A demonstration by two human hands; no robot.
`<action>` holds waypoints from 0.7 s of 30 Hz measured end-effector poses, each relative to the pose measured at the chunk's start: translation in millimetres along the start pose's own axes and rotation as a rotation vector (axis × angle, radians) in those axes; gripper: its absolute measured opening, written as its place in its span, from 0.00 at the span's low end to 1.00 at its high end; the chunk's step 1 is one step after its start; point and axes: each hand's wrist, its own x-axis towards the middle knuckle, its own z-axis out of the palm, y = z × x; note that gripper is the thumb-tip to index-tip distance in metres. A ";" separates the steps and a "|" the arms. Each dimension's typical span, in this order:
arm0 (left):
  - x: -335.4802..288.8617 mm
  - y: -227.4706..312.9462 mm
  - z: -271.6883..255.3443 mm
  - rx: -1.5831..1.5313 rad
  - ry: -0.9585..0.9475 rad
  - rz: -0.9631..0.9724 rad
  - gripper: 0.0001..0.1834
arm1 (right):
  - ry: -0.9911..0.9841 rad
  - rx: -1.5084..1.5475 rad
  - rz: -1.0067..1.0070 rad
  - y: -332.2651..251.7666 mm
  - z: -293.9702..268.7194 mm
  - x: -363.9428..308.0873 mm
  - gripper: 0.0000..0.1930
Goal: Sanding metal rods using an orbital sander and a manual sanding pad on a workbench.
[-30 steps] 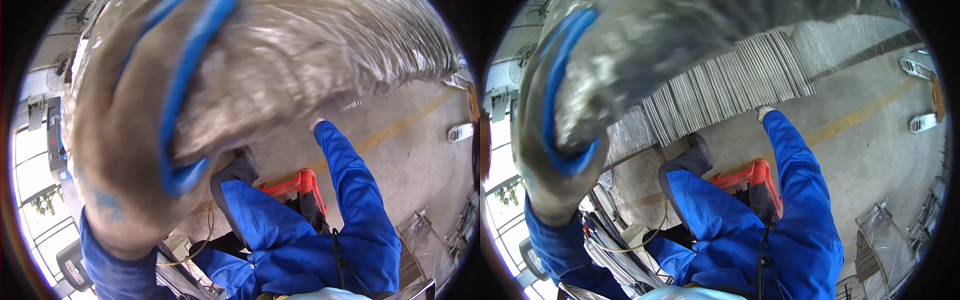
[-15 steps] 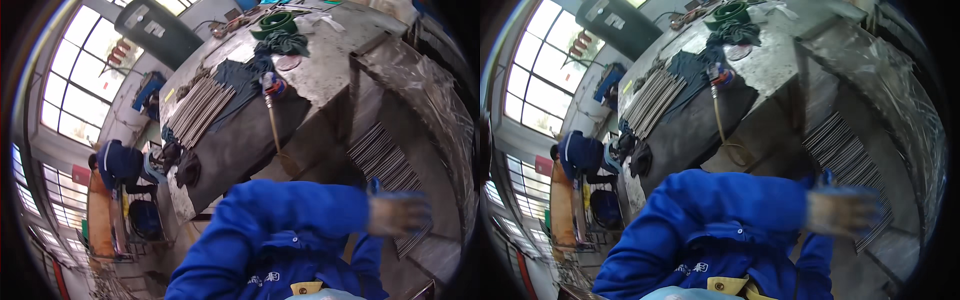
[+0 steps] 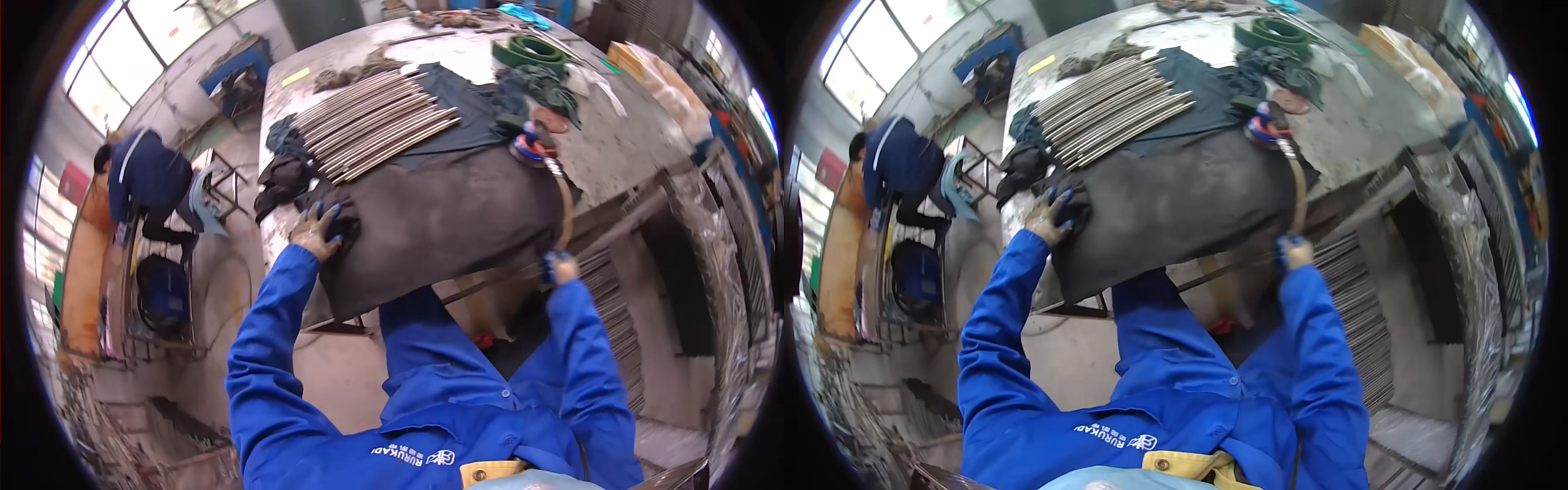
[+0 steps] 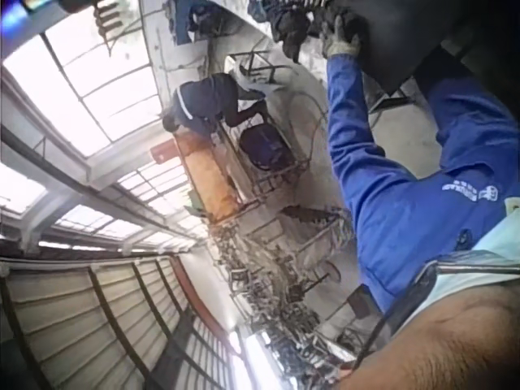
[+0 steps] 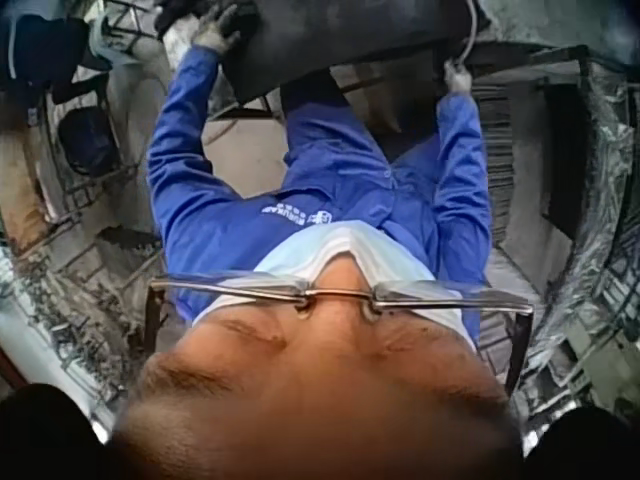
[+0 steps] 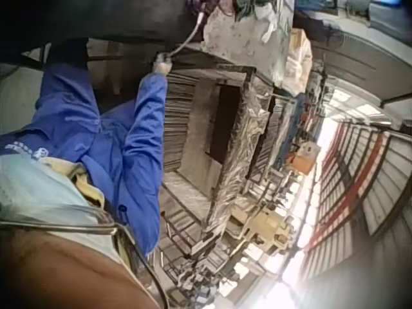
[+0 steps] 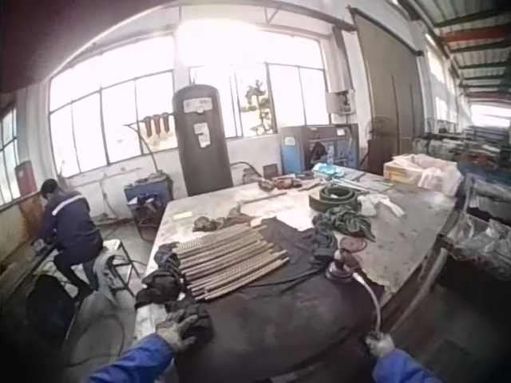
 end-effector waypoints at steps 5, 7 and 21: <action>10.2 -22.9 11.6 -0.086 0.016 0.039 0.43 | 0.404 -0.026 -0.173 -37.2 -148.5 26.1 0.11; 9.6 -26.4 8.1 -0.069 0.019 0.022 0.43 | 0.460 -0.038 -0.212 -47.4 -150.0 44.5 0.12; 7.9 -38.5 -12.8 0.107 0.113 -0.235 0.44 | 0.440 -1.573 -0.219 -39.7 -170.4 50.4 0.21</action>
